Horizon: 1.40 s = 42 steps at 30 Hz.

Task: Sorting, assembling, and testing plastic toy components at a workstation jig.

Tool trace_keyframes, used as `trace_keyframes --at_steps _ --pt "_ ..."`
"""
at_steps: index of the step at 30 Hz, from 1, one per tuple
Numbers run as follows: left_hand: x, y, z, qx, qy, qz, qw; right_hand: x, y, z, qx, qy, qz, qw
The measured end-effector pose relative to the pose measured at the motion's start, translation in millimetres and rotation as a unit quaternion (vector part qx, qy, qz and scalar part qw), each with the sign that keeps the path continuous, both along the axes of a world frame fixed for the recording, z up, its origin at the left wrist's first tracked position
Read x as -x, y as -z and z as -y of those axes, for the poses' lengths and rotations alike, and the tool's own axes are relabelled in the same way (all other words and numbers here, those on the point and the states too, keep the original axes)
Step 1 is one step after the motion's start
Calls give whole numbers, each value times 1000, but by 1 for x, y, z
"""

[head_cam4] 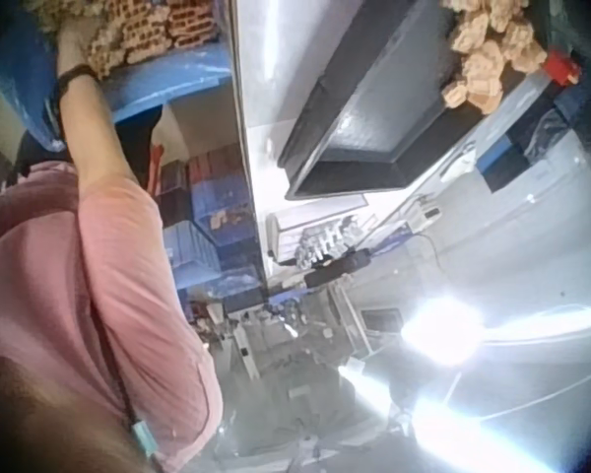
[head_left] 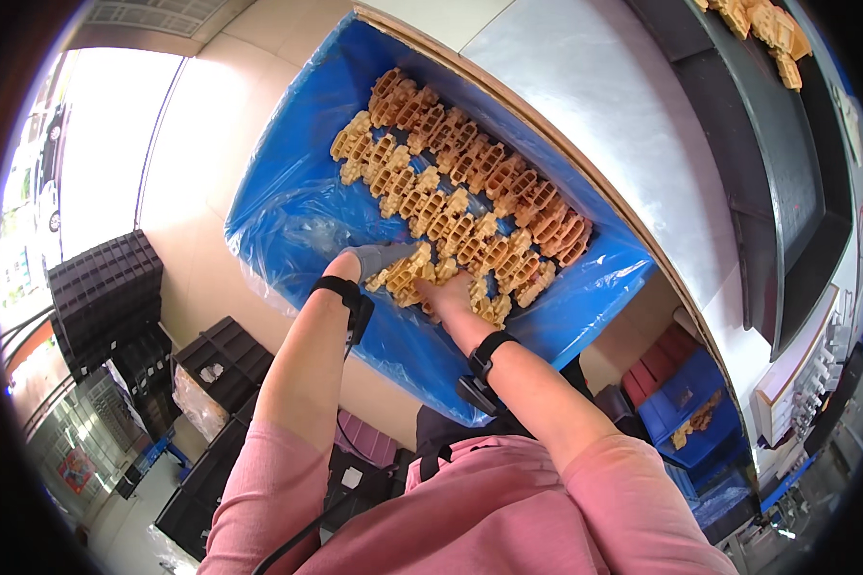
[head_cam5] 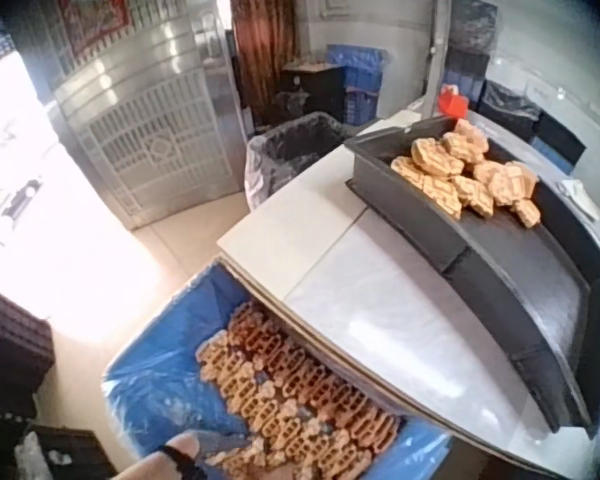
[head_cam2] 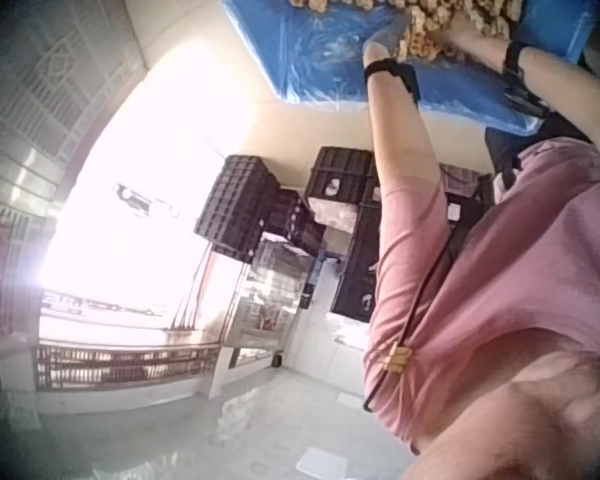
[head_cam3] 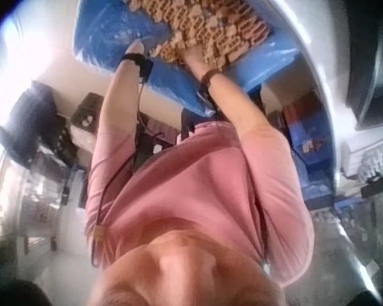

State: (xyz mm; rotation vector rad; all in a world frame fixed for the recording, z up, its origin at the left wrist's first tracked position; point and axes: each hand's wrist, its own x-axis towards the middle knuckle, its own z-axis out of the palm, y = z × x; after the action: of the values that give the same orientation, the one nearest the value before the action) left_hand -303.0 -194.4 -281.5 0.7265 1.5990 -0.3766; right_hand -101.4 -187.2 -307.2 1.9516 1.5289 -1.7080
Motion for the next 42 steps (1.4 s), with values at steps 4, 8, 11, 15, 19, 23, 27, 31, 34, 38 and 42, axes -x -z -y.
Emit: trace_keyframes --at_steps 4,8,11,15,19,23,27,31,34,38,42 --pt "-25 -30 -37 75 14 5 997 -1 -19 -34 132 14 50 990" --pt "-11 -6 -7 75 17 -18 997 12 -47 -50 181 -145 80 969" --pt "-16 1 -4 55 33 -48 997 6 -48 -54 153 -251 94 951" --pt "-26 2 -9 38 16 -75 996 2 -56 -48 102 -254 129 953" --pt "-24 18 -3 59 18 -76 995 6 -48 -37 82 -252 131 955" --pt "-35 -7 -20 7 31 -113 993 -8 -44 -43 42 -236 138 961" --pt "-16 1 16 -63 -219 -138 964 -8 -86 -63 211 -108 -89 967" --pt "-34 -123 -31 -211 -62 -95 971 -37 -156 -115 91 -260 -257 926" --pt "-49 -167 -11 -383 -354 65 851 -48 -281 -189 124 -207 -361 901" --pt "-85 -278 3 -396 -583 152 692 -83 -378 -310 -69 -183 -313 929" --pt "-122 -296 10 -396 -621 77 672 -116 -343 -465 -573 -258 -62 775"
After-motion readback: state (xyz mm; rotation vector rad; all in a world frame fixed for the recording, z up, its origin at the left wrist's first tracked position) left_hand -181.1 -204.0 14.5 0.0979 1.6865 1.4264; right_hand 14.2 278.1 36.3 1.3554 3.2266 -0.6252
